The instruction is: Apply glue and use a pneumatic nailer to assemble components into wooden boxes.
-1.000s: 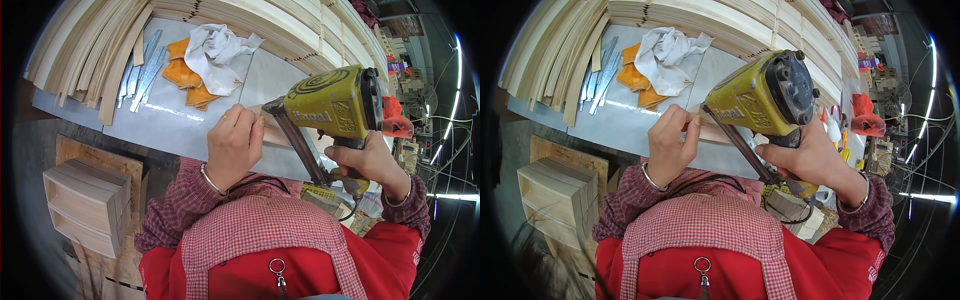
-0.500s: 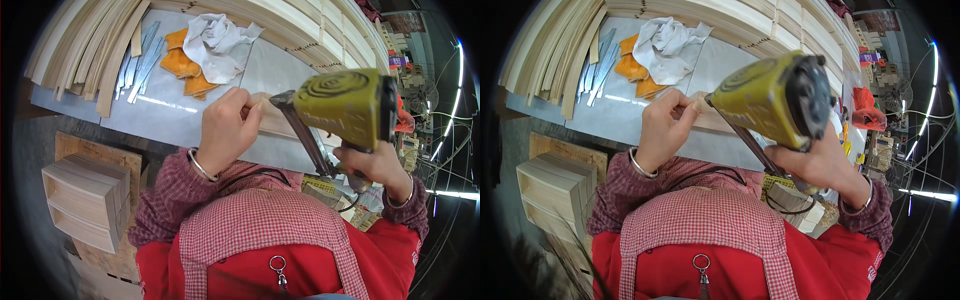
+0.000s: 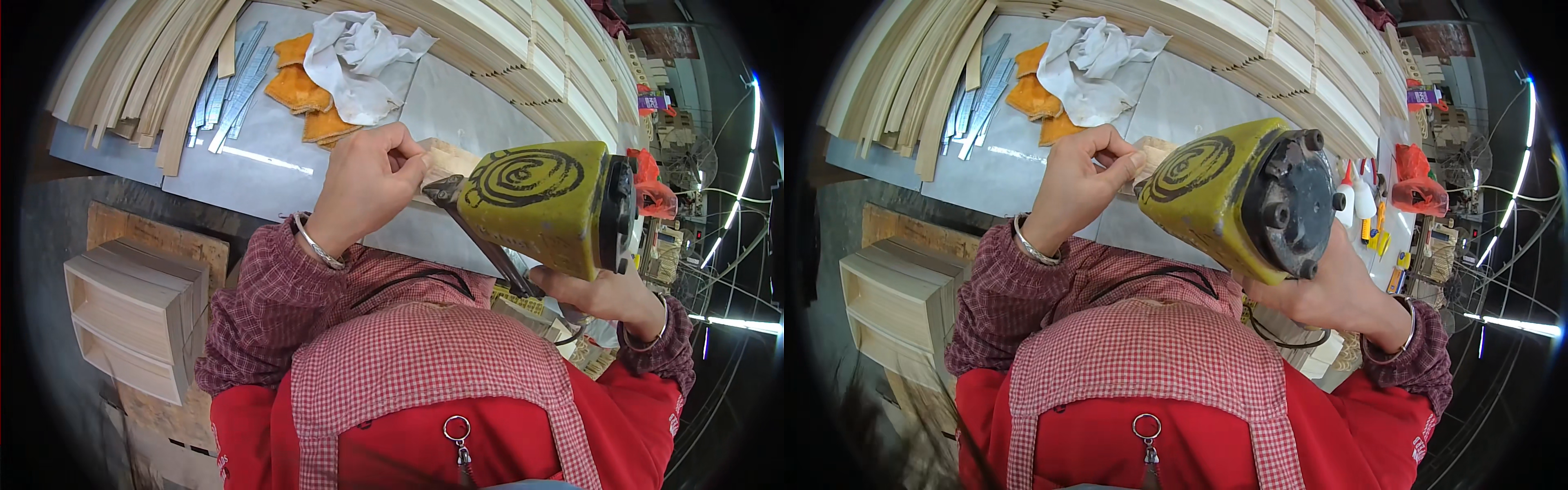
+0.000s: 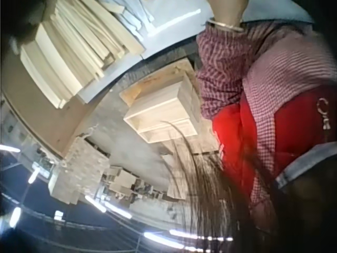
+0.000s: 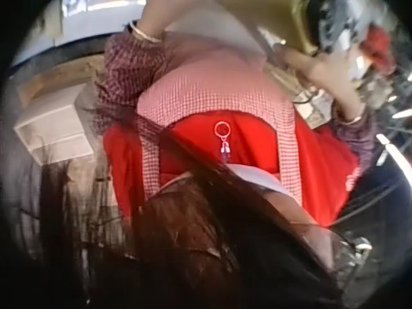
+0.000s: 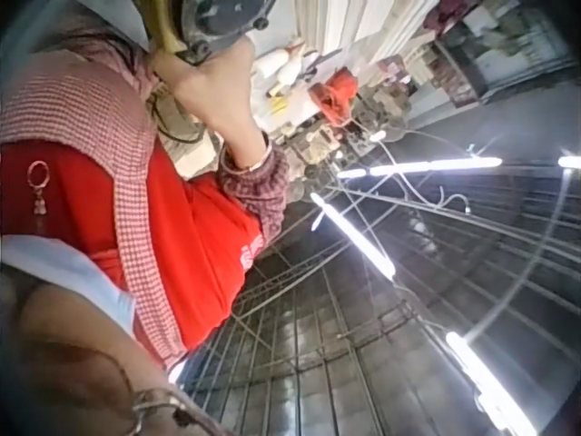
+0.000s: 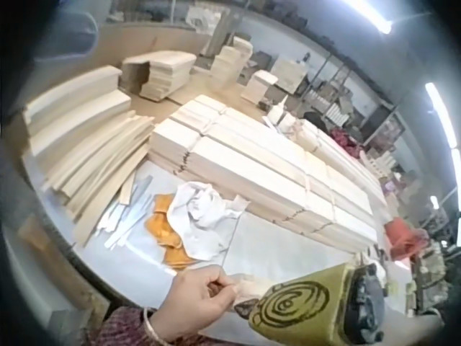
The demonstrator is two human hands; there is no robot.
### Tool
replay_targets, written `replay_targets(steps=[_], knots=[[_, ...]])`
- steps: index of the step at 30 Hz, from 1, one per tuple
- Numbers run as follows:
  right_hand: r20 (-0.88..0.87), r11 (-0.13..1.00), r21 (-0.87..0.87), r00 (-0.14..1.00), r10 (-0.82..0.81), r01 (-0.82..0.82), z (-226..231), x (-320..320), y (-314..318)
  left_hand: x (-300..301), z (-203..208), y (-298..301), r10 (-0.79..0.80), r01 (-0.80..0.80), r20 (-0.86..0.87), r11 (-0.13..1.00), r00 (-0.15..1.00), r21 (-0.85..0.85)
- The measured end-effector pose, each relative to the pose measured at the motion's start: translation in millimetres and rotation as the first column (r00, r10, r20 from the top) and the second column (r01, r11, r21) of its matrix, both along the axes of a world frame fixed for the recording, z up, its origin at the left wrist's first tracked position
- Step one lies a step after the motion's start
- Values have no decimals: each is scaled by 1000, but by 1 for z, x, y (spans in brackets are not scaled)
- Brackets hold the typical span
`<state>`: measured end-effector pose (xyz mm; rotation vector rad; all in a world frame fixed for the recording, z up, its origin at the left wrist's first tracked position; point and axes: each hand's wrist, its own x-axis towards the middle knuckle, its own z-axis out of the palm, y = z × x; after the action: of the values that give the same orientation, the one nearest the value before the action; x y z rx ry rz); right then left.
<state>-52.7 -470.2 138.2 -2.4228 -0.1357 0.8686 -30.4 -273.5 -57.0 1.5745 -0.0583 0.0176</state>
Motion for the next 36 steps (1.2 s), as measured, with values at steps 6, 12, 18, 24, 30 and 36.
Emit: replay_targets(steps=[6, 12, 18, 24, 30, 36], knots=[[154, 970, -27, 957, 244, -242, -1, 1, 0, 1, 0, -1, 5, -6, 33, 1000, 999, 28], [229, 976, 63, 955, 189, -208, -5, -7, 6, -1, 3, 0, 2, -1, -4, 1000, 1000, 10], [93, 863, -209, 887, -452, 461, 20, -37, -29, -13, -8, 13, -16, 11, -49, 995, 999, -104], [394, 750, 50, 677, -621, 659, 17, -69, -122, -36, -41, 10, 99, -132, 342, 989, 934, 73], [505, 611, 25, 518, -691, 791, -22, -103, -246, -29, -33, -28, 200, -357, 533, 910, 822, 209], [547, 542, -242, 575, -608, 804, -99, -133, -374, -6, -3, -18, -29, -120, 233, 793, 972, 597]])
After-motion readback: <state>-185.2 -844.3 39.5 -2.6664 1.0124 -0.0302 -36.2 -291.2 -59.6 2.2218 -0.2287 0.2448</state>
